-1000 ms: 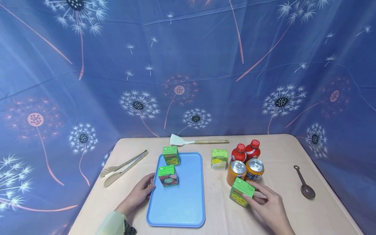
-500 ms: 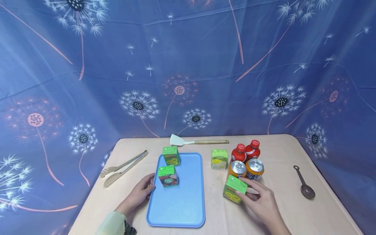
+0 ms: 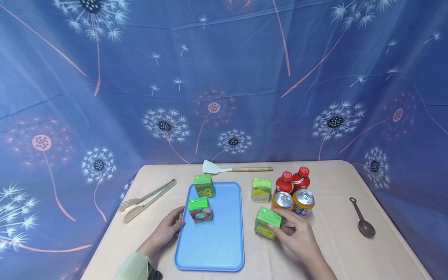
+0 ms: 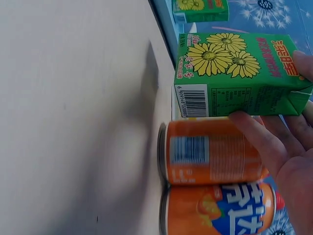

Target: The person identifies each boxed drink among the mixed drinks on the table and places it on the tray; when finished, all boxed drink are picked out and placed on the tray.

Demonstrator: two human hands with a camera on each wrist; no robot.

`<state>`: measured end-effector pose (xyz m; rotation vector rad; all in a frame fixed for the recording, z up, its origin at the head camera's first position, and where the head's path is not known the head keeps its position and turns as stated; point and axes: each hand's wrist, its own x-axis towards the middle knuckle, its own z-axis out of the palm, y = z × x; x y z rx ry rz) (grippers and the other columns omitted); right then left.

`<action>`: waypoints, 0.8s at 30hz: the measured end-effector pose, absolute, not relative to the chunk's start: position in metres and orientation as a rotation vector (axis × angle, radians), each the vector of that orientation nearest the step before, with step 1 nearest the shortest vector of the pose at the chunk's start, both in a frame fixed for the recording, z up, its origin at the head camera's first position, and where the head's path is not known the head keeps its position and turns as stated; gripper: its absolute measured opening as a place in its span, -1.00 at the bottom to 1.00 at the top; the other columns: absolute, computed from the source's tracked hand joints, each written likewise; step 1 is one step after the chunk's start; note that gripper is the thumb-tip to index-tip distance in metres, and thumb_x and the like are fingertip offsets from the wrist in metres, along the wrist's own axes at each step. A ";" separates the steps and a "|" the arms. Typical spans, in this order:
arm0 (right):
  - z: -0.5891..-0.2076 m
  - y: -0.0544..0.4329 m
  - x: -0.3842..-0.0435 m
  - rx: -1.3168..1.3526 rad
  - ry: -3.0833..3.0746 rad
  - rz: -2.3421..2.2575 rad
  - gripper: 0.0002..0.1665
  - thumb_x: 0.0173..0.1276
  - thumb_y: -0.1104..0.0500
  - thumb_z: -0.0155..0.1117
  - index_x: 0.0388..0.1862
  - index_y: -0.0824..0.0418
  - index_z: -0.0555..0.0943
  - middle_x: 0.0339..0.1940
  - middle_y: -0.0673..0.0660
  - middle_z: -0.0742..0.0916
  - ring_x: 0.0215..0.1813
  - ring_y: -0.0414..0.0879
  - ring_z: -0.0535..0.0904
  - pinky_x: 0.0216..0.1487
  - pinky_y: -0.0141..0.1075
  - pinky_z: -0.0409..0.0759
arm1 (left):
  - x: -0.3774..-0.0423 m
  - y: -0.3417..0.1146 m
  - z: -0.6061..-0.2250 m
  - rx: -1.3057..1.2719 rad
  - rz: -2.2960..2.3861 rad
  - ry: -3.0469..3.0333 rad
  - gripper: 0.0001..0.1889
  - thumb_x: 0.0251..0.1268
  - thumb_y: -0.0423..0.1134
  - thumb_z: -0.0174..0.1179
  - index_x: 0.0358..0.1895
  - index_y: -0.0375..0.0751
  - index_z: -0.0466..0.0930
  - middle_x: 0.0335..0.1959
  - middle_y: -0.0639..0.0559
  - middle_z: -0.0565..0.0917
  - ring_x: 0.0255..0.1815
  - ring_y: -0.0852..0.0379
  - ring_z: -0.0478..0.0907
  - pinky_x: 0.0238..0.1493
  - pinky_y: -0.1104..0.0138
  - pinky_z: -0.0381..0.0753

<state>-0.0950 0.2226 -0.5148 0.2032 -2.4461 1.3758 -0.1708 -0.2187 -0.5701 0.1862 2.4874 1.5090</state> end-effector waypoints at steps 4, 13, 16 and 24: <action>-0.516 0.215 -0.098 0.233 -2.443 1.395 -0.43 0.18 0.25 0.67 0.20 0.15 0.72 0.14 0.08 0.75 0.02 -0.29 0.68 -0.18 -0.31 0.74 | -0.171 -0.218 -0.571 0.168 1.476 2.498 -0.44 0.66 -0.25 0.05 0.59 -0.31 0.22 -0.08 -0.05 0.47 -0.13 0.07 0.52 -0.04 0.21 0.56; -0.516 0.195 -0.107 0.290 -2.445 1.368 -0.41 0.20 0.22 0.66 0.23 0.06 0.71 0.18 0.16 0.74 -0.01 -0.01 0.73 -0.14 -0.22 0.75 | -0.170 -0.219 -0.570 0.190 1.511 2.481 -0.44 0.65 -0.29 0.05 0.58 -0.36 0.22 -0.08 -0.07 0.47 -0.22 0.07 0.53 -0.16 0.28 0.58; -0.515 0.191 -0.111 0.296 -2.463 1.374 -0.41 0.24 0.17 0.64 0.26 0.02 0.70 0.24 0.19 0.72 0.07 0.08 0.72 -0.09 -0.17 0.75 | -0.170 -0.219 -0.570 0.192 1.527 2.472 -0.44 0.65 -0.29 0.06 0.58 -0.36 0.22 -0.09 -0.07 0.47 -0.24 0.07 0.53 -0.20 0.31 0.57; -0.513 0.180 -0.127 0.355 -2.451 1.519 -0.44 0.34 0.15 0.56 0.30 -0.03 0.66 0.27 0.11 0.70 0.17 0.02 0.67 0.01 -0.26 0.71 | -0.173 -0.221 -0.573 0.227 1.556 2.461 -0.44 0.64 -0.32 0.06 0.57 -0.38 0.22 -0.10 -0.08 0.47 -0.30 0.06 0.54 -0.27 0.31 0.58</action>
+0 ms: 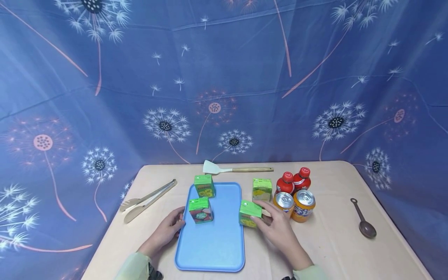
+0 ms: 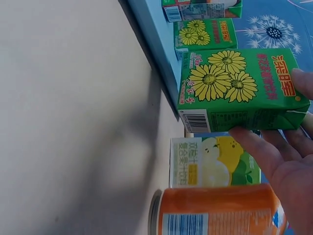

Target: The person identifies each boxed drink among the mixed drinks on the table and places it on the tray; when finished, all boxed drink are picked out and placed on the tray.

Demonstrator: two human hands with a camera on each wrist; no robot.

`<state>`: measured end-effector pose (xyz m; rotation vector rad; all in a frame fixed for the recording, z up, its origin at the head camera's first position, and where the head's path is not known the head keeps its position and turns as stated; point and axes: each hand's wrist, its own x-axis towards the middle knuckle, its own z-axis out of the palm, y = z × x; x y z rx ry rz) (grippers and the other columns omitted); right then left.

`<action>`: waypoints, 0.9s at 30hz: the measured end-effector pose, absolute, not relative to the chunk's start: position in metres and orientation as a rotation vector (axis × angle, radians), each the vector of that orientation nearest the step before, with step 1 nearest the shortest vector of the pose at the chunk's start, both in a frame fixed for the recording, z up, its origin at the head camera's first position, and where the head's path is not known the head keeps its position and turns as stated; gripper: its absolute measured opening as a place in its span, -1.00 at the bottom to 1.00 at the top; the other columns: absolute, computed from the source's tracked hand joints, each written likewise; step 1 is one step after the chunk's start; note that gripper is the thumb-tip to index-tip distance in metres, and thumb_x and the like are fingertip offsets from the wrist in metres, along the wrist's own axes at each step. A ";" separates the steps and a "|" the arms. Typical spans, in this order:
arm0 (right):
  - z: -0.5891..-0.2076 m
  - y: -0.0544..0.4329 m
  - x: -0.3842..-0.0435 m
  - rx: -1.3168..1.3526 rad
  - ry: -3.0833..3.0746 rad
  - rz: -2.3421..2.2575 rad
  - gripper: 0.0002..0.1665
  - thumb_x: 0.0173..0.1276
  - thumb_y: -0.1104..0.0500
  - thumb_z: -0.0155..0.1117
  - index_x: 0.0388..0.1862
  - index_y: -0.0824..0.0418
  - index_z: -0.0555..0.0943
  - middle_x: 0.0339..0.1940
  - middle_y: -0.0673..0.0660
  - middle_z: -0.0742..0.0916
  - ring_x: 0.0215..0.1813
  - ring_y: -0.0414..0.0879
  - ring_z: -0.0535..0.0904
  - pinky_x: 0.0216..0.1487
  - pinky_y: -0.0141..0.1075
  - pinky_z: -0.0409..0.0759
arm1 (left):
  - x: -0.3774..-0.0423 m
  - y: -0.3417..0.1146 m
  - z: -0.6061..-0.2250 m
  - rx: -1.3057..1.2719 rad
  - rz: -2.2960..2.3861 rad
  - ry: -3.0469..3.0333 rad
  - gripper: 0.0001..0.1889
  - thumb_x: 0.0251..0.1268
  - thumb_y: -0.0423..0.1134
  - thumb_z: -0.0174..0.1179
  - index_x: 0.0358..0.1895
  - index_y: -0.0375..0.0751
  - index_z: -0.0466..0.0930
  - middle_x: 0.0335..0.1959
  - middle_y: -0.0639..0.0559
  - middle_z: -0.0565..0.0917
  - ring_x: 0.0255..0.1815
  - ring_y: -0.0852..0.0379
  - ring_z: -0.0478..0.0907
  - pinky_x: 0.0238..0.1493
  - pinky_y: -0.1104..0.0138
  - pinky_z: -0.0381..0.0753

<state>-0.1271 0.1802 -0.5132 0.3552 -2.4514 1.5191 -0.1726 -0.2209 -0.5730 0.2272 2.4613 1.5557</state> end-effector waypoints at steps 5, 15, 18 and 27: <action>-0.516 0.175 -0.139 0.387 -2.440 1.575 -0.44 0.38 0.17 0.52 0.34 0.05 0.63 0.31 0.13 0.66 0.27 0.11 0.61 0.05 -0.25 0.69 | -0.173 -0.222 -0.575 0.210 1.553 2.461 -0.45 0.64 -0.30 0.06 0.58 -0.34 0.23 -0.09 -0.07 0.47 -0.27 0.06 0.55 -0.20 0.29 0.59; -0.518 0.162 -0.157 0.471 -2.409 1.540 -0.43 0.41 0.25 0.48 0.37 0.16 0.60 0.29 0.18 0.64 0.27 0.17 0.60 0.08 -0.24 0.67 | -0.171 -0.221 -0.573 0.203 1.533 2.471 -0.44 0.65 -0.27 0.05 0.59 -0.34 0.22 -0.08 -0.07 0.48 -0.22 0.05 0.55 -0.12 0.27 0.57; -0.517 0.157 -0.163 0.486 -2.392 1.587 -0.44 0.41 0.28 0.47 0.37 0.17 0.60 0.30 0.21 0.63 0.27 0.18 0.60 0.10 -0.23 0.66 | -0.171 -0.222 -0.573 0.211 1.546 2.456 -0.44 0.65 -0.28 0.05 0.59 -0.35 0.21 -0.08 -0.08 0.48 -0.26 0.05 0.56 -0.20 0.28 0.59; -0.514 0.141 -0.180 0.430 -2.443 1.657 -0.39 0.41 0.28 0.47 0.42 0.18 0.55 0.41 0.20 0.56 0.36 0.19 0.55 0.18 -0.25 0.61 | -0.171 -0.221 -0.571 0.217 1.554 2.454 -0.44 0.64 -0.30 0.05 0.58 -0.38 0.21 -0.10 -0.09 0.48 -0.29 0.06 0.54 -0.25 0.31 0.57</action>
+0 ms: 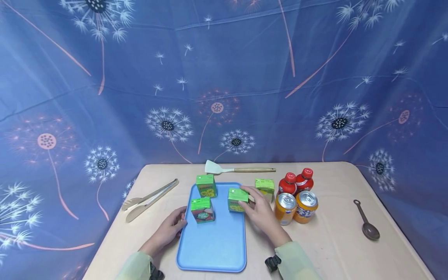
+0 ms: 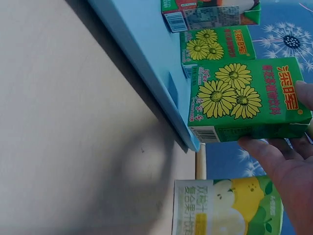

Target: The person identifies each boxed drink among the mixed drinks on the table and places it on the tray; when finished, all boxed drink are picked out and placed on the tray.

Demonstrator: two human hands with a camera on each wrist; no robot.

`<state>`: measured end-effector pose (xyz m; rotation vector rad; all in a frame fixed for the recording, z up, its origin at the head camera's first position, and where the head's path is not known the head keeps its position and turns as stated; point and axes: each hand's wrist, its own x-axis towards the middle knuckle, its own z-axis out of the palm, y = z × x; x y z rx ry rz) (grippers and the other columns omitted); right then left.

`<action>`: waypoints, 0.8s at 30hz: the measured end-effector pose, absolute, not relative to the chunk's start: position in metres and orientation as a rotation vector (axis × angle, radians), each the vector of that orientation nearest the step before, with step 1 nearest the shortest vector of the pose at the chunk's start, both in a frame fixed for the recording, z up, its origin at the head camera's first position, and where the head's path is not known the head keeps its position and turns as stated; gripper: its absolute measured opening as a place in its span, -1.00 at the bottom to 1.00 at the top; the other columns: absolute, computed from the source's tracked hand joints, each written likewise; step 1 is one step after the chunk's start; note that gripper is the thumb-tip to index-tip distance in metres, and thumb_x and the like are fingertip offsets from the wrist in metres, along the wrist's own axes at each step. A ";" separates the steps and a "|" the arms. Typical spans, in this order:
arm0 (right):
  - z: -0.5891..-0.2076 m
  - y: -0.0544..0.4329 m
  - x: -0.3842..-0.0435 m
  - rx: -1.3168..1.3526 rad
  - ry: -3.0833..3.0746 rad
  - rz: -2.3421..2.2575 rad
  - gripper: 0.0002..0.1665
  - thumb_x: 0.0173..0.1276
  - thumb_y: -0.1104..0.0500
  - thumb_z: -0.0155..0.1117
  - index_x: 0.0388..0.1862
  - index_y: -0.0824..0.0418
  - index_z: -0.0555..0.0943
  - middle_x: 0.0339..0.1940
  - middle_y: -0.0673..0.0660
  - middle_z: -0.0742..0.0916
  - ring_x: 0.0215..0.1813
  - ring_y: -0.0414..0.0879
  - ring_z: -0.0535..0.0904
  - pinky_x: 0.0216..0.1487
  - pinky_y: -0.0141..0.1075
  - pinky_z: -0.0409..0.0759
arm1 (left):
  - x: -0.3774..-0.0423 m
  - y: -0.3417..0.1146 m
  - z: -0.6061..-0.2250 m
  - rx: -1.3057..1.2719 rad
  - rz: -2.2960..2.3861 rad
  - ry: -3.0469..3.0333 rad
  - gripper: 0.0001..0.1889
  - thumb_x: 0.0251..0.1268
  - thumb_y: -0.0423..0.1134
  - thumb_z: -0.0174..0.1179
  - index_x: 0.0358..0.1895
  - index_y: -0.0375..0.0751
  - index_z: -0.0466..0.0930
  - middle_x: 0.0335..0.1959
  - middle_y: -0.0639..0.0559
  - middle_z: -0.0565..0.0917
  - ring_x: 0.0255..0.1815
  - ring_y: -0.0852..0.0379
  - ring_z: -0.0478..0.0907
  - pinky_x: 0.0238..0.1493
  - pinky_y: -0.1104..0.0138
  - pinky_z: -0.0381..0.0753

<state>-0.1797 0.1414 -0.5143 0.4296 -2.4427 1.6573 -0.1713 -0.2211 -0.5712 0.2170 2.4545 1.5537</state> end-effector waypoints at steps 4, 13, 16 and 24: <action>-0.518 0.136 -0.188 0.444 -2.434 1.680 -0.38 0.42 0.29 0.45 0.44 0.16 0.54 0.42 0.20 0.55 0.39 0.19 0.51 0.22 -0.24 0.58 | -0.171 -0.221 -0.570 0.212 1.567 2.436 -0.43 0.64 -0.30 0.05 0.59 -0.38 0.20 -0.09 -0.10 0.47 -0.29 0.06 0.53 -0.27 0.31 0.57; -0.525 0.124 -0.202 0.450 -2.446 1.684 -0.40 0.50 0.28 0.36 0.48 0.16 0.49 0.41 0.16 0.53 0.44 0.15 0.46 0.29 -0.20 0.52 | -0.171 -0.221 -0.568 0.205 1.545 2.439 -0.42 0.65 -0.28 0.05 0.59 -0.37 0.19 -0.09 -0.09 0.47 -0.26 0.04 0.54 -0.22 0.29 0.59; -0.527 0.120 -0.208 0.436 -2.449 1.695 -0.41 0.53 0.29 0.32 0.49 0.18 0.48 0.41 0.15 0.52 0.44 0.12 0.45 0.32 -0.22 0.49 | -0.171 -0.221 -0.568 0.193 1.538 2.446 -0.43 0.65 -0.27 0.05 0.60 -0.35 0.20 -0.08 -0.07 0.48 -0.23 0.05 0.55 -0.18 0.28 0.58; -0.531 0.112 -0.222 0.430 -2.445 1.667 -0.43 0.57 0.29 0.26 0.51 0.17 0.46 0.40 0.15 0.50 0.45 0.11 0.44 0.35 -0.27 0.44 | -0.169 -0.221 -0.567 0.194 1.548 2.439 -0.42 0.65 -0.27 0.06 0.60 -0.35 0.20 -0.07 -0.09 0.48 -0.22 0.02 0.54 -0.18 0.27 0.58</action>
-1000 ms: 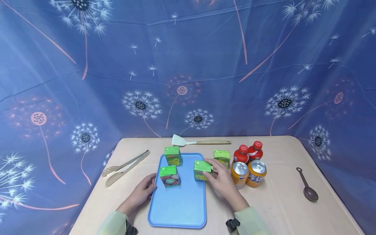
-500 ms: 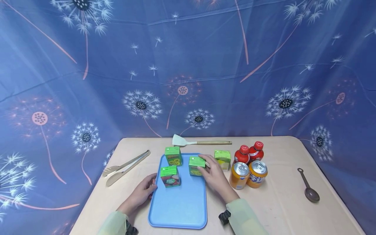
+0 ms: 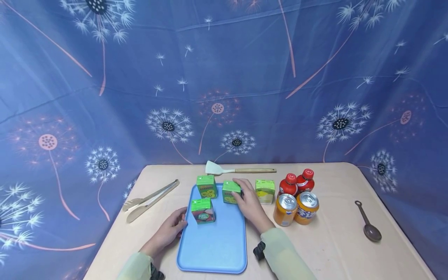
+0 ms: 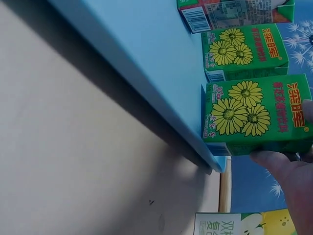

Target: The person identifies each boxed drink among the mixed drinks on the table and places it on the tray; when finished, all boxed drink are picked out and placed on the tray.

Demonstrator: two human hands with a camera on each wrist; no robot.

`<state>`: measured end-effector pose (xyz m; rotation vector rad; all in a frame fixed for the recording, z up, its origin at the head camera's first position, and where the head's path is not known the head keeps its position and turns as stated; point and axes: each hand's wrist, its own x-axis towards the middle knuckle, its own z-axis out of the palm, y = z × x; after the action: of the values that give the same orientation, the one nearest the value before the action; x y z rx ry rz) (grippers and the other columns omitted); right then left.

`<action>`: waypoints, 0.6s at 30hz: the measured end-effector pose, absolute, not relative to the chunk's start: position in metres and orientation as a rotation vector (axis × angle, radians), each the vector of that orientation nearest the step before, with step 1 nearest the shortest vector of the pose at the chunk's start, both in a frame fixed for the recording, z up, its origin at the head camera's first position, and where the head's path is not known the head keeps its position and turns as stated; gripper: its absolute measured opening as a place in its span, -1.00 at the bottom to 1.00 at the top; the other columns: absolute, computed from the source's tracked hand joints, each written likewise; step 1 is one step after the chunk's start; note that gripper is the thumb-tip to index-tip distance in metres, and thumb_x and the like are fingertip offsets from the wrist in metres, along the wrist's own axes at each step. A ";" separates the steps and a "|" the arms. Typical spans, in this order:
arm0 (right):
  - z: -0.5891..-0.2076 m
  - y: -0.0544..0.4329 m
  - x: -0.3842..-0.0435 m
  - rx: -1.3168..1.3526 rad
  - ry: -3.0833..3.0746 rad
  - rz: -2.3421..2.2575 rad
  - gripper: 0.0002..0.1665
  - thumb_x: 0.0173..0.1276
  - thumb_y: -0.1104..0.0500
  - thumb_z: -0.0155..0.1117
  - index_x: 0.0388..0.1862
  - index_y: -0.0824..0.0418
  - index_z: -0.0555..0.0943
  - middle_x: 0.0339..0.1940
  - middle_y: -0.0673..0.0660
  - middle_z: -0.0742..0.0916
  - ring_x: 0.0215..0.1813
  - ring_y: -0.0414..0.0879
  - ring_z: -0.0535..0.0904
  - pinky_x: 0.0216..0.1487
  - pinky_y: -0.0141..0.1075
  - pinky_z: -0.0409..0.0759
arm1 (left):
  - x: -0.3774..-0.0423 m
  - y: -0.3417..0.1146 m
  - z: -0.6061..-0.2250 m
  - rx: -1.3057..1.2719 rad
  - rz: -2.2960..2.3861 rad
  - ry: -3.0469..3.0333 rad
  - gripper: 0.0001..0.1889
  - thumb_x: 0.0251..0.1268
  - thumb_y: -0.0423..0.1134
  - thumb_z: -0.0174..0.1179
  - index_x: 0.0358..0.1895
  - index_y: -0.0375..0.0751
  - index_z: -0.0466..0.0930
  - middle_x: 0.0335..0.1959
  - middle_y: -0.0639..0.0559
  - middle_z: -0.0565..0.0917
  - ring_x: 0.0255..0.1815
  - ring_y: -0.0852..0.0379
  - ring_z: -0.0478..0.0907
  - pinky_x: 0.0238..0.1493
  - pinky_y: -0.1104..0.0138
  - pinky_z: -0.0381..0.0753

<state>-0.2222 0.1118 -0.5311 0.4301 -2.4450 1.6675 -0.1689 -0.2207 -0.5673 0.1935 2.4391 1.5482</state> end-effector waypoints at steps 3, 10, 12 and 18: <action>-0.532 0.110 -0.227 0.432 -2.449 1.659 -0.43 0.58 0.28 0.24 0.52 0.19 0.44 0.41 0.16 0.48 0.46 0.12 0.44 0.36 -0.26 0.44 | -0.169 -0.221 -0.568 0.204 1.531 2.452 -0.42 0.65 -0.26 0.06 0.60 -0.35 0.20 -0.06 -0.09 0.48 -0.20 0.02 0.54 -0.16 0.27 0.58; -0.530 0.108 -0.234 0.409 -2.464 1.632 -0.42 0.59 0.26 0.24 0.54 0.21 0.43 0.44 0.18 0.47 0.48 0.16 0.40 0.40 -0.12 0.43 | -0.170 -0.221 -0.570 0.220 1.520 2.469 -0.42 0.64 -0.28 0.06 0.59 -0.36 0.20 -0.07 -0.09 0.48 -0.22 0.03 0.53 -0.17 0.28 0.57; -0.529 0.109 -0.235 0.412 -2.484 1.609 -0.42 0.60 0.24 0.23 0.55 0.20 0.42 0.46 0.18 0.47 0.50 0.17 0.38 0.43 -0.03 0.40 | -0.170 -0.221 -0.570 0.221 1.521 2.471 -0.42 0.64 -0.28 0.07 0.59 -0.36 0.20 -0.07 -0.09 0.48 -0.23 0.03 0.54 -0.17 0.28 0.56; -0.527 0.109 -0.240 0.450 -2.524 1.593 -0.42 0.61 0.25 0.21 0.55 0.24 0.41 0.47 0.20 0.46 0.51 0.19 0.36 0.48 0.14 0.31 | -0.169 -0.221 -0.569 0.211 1.522 2.469 -0.42 0.64 -0.26 0.07 0.59 -0.35 0.20 -0.06 -0.07 0.49 -0.18 0.04 0.53 -0.04 0.22 0.53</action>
<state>-0.2400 0.1095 -0.5269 0.4505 -2.5236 1.5930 -0.1694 -0.2207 -0.5689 0.2113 2.4688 1.5220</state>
